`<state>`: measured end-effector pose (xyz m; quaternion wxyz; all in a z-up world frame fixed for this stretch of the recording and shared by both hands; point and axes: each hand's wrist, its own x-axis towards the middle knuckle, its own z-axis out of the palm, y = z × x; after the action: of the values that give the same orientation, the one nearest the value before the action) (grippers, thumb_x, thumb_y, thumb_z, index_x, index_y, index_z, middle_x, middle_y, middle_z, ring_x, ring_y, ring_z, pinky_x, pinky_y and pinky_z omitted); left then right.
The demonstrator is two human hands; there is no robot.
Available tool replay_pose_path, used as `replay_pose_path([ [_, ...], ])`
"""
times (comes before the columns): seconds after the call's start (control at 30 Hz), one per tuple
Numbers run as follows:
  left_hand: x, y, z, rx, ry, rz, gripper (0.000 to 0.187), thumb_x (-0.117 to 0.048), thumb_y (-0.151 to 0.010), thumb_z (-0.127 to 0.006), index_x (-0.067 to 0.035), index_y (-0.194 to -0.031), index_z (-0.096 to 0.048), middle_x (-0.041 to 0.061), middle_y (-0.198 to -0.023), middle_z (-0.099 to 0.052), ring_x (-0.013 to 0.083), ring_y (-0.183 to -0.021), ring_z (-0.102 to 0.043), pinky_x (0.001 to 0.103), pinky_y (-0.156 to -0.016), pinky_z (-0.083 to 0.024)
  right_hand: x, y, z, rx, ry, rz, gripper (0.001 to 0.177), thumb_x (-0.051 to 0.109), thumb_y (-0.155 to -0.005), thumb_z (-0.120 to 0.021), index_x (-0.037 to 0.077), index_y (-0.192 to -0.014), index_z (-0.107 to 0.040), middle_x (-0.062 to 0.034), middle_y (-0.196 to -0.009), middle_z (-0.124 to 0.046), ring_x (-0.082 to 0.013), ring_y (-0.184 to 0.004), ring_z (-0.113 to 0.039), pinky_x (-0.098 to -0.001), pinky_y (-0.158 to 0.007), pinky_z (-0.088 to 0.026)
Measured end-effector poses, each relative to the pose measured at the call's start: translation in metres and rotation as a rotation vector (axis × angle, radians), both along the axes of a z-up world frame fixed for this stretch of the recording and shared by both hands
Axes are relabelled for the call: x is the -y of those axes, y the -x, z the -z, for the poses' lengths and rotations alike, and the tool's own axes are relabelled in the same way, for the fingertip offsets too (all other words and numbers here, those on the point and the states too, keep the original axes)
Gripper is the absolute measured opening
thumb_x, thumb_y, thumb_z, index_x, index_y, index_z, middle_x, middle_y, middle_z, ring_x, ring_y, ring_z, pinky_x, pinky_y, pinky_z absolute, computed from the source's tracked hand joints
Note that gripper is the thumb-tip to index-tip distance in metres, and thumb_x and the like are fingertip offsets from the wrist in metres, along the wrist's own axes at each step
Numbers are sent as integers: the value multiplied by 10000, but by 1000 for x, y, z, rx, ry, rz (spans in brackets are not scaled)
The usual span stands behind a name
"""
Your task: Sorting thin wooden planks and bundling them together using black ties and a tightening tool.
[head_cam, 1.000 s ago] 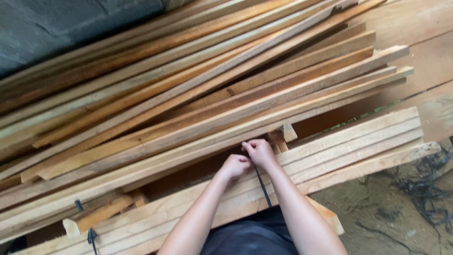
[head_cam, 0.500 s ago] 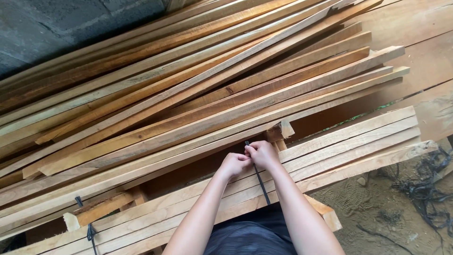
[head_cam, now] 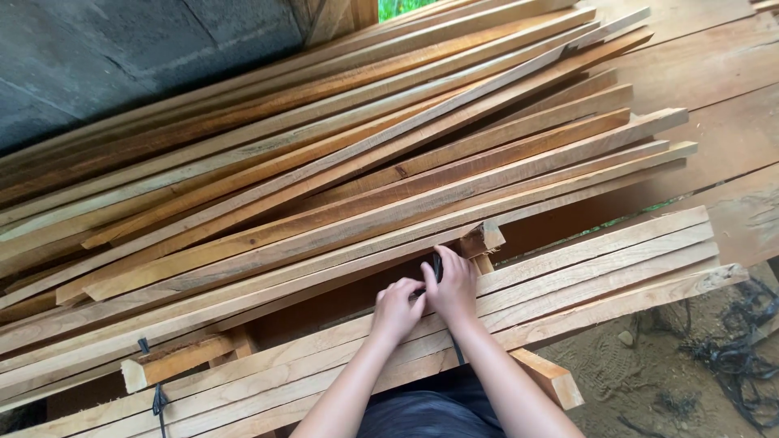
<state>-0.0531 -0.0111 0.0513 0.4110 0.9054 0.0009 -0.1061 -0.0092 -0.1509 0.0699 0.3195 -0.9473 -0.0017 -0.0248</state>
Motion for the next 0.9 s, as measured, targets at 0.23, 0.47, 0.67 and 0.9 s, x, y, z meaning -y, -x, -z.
replay_pose_path([
  [0.23,-54,86,-30,132,-341,-117,621,-421,-859,-720,-109,-1375,-569,91,-1389,-583,296,-1353,-470,490,-1146,-301,3,98,-16,233,226,-440,681,411,-918,-655,28,-1449,-467,-178,-1581,-389,-341,-1505,-288,-577,-1224,-157],
  [0.47,-63,180,-42,386,-342,-158,630,-389,-801,-745,-44,-1306,-596,195,-1448,-515,422,-1383,-377,561,-1121,-245,14,130,-24,206,272,-744,876,626,-900,-598,20,-1502,-401,-174,-1585,-355,-328,-1497,-263,-580,-1190,-137],
  [0.67,-70,232,-13,-18,163,-611,241,-286,-906,-703,-66,-934,-796,102,-959,-815,202,-989,-763,374,-913,-594,-7,104,-19,149,268,-760,898,639,-900,-611,-15,-1485,-419,-175,-1573,-402,-335,-1481,-319,-553,-1193,-187],
  [0.9,-86,261,79,-895,773,-1013,611,-427,-956,-700,51,-1320,-586,179,-1323,-713,278,-1212,-704,466,-973,-586,-87,14,-94,-601,453,-845,830,764,-841,-554,75,-1282,-695,-155,-1232,-713,-321,-1233,-642,-423,-1123,-450],
])
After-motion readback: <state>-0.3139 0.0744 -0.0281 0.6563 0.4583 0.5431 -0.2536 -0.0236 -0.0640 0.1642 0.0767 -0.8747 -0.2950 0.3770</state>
